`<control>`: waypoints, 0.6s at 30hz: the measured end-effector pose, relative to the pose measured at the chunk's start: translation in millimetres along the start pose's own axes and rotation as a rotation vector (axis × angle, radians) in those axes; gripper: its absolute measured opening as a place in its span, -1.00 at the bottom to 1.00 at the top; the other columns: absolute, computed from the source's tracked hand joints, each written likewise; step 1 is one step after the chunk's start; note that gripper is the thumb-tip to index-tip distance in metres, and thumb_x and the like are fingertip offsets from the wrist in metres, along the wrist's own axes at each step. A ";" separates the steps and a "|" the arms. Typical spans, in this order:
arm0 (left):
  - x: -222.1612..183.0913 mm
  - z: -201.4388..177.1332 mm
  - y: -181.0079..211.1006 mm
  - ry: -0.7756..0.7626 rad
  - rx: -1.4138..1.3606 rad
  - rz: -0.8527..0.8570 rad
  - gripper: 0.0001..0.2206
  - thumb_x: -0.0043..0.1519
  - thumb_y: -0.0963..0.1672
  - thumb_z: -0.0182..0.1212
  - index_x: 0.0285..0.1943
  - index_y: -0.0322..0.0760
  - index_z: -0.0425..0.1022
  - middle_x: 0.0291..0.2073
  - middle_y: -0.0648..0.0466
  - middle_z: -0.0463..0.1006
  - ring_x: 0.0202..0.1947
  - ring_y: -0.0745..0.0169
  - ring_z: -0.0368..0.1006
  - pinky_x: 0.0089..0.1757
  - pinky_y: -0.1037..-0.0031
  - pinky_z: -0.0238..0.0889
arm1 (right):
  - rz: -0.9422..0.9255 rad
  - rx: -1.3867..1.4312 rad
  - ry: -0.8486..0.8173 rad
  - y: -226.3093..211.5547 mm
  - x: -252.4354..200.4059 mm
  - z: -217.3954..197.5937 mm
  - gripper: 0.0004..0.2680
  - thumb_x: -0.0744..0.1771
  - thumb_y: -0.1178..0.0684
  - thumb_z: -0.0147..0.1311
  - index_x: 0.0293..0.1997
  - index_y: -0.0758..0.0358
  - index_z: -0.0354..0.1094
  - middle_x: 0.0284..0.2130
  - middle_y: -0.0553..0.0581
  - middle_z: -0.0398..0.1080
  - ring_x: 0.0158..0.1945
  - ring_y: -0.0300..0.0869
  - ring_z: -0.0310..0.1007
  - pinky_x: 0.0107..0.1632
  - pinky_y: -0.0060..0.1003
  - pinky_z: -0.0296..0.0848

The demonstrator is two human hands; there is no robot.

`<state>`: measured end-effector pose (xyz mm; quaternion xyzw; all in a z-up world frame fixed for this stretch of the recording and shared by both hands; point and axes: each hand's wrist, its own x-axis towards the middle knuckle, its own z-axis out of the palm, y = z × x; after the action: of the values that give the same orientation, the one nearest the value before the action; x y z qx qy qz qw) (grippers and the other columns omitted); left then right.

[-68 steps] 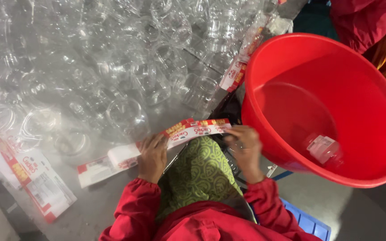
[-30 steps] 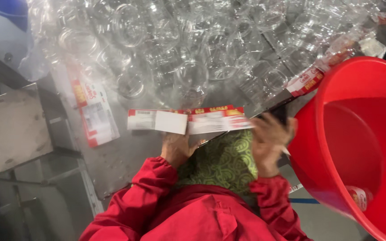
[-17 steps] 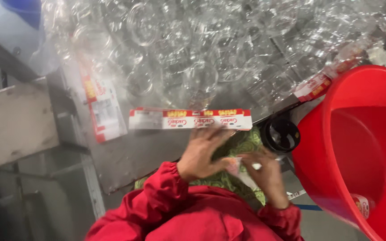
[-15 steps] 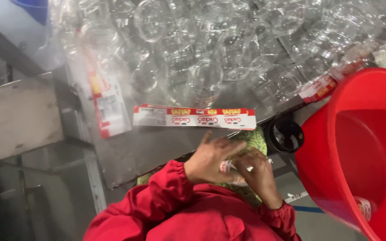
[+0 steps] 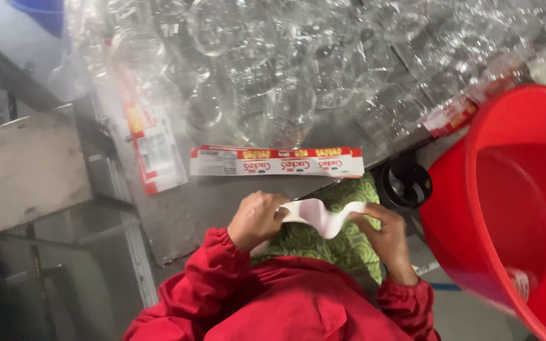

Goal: The person applies labels to plastic containers by peeling them from a strip and wrapping them around the containers, then places the labeled containers into a red bin.

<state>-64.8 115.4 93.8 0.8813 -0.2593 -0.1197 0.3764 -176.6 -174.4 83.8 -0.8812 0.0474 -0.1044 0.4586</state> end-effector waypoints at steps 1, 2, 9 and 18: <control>-0.5 0.4 6.2 0.024 -0.093 0.141 -0.68 0.08 -0.12 0.36 0.02 -0.29 0.60 -0.25 -0.18 0.63 -0.19 -0.25 0.53 -0.15 0.11 0.36 | -0.075 0.020 -0.051 -3.7 -0.6 5.8 -0.89 0.29 0.16 0.24 -0.16 0.30 0.57 -0.27 0.12 0.59 -0.24 -0.26 0.55 -0.17 -0.35 0.45; 0.0 0.7 12.4 0.046 -0.190 0.280 -0.47 -0.02 -0.13 0.40 0.18 -0.38 0.51 -0.15 -0.20 0.61 -0.11 -0.27 0.50 -0.10 0.11 0.33 | -0.058 0.018 -0.031 -6.2 -0.3 11.7 -0.89 0.29 0.16 0.24 -0.16 0.30 0.57 -0.27 0.12 0.59 -0.24 -0.26 0.55 -0.17 -0.35 0.45; 10.0 29.3 25.9 -0.111 -0.268 0.349 -0.69 0.12 -0.08 0.42 0.05 -0.20 0.66 0.01 0.01 0.67 0.25 -0.03 0.47 0.32 -0.12 -0.08 | 0.122 0.369 -0.267 10.0 -9.0 33.8 -0.91 0.30 0.21 0.23 -0.16 0.33 0.57 -0.30 0.01 0.60 -0.24 -0.38 0.49 -0.13 -0.39 0.47; 12.7 30.7 33.0 0.132 -0.274 0.416 -0.80 0.07 -0.11 0.40 -0.23 -0.34 0.61 -0.28 -0.08 0.63 -0.12 -0.10 0.52 0.03 0.13 0.18 | 0.178 0.403 -0.245 4.2 -10.0 33.7 -0.90 0.34 0.13 0.23 -0.16 0.33 0.59 -0.43 -0.07 0.52 -0.35 -0.45 0.33 -0.27 -0.45 0.33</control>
<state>-78.8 70.8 96.5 0.7556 -0.3914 -0.0161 0.5250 -178.6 -148.1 60.1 -0.7703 0.0471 0.0369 0.6348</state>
